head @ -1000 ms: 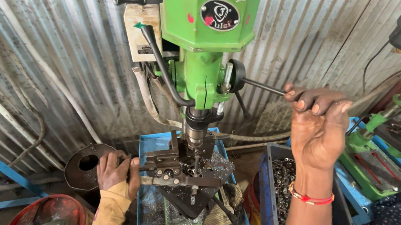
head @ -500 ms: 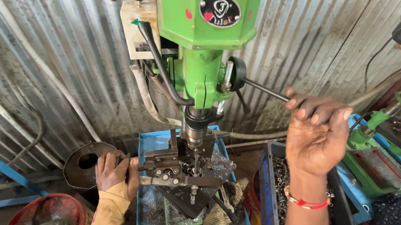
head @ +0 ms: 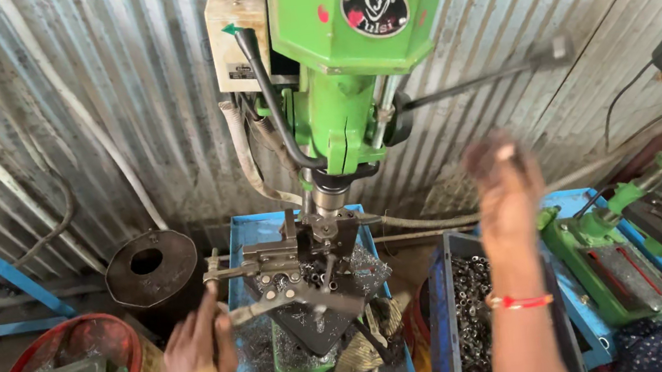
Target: The person loads small metal fittings one at a time into a jig under a bench drill press, pulls the machine lever down to work the part, then removes the finished part and drops it into a parts bin, repeating the cycle. The left hand steadies the jig while the right hand works the lever.
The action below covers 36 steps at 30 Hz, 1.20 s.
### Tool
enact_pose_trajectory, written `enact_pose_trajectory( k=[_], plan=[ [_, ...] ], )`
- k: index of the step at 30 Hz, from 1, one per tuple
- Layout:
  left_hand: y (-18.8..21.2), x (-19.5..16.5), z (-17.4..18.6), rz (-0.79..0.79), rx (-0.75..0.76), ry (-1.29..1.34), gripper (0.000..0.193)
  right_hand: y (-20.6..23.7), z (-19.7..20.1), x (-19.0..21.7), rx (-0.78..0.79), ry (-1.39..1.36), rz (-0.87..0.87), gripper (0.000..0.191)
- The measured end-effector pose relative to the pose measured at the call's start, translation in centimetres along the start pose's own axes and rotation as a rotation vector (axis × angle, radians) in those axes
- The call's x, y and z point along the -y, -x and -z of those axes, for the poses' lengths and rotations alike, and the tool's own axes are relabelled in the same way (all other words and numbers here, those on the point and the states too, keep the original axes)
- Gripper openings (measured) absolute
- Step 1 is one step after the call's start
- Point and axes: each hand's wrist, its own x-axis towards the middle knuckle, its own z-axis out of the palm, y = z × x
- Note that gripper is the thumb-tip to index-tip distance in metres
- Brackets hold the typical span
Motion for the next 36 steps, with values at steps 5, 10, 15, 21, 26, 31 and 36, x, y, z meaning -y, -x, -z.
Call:
enact_pose_trajectory(
  k=[5, 10, 15, 21, 26, 31, 36],
  plan=[
    [6.4, -1.2, -2.3, 0.208, 0.024, -0.095, 0.043, 6.4, 1.7, -11.7, 0.053, 0.025, -0.71, 0.026],
    [7.7, -0.9, -2.9, 0.229, 0.016, -0.06, 0.038, 11.5, -2.1, -19.0, 0.167, -0.244, -1.051, 0.028],
    [7.1, -1.5, -2.0, 0.197, -0.016, -0.039, 0.037, 13.8, -4.3, -18.3, 0.131, -0.226, -0.896, 0.022],
    [7.1, -1.8, -1.3, 0.242, 0.039, 0.013, 0.034, 17.9, -7.4, -10.5, 0.121, -0.038, -0.406, 0.028],
    [7.9, -0.9, -2.3, 0.166, -0.047, 0.018, 0.034, 20.6, -16.4, -4.9, 0.474, 0.231, -0.19, 0.032],
    [6.4, -1.4, -2.8, 0.245, -0.043, -0.06, 0.041, 18.7, -17.0, -1.8, 0.446, 0.351, 0.207, 0.03],
    [0.6, -5.4, 3.5, -0.142, -0.057, -0.037, 0.051, 10.4, -12.1, -0.6, 0.003, 0.394, 0.334, 0.025]
  ],
)
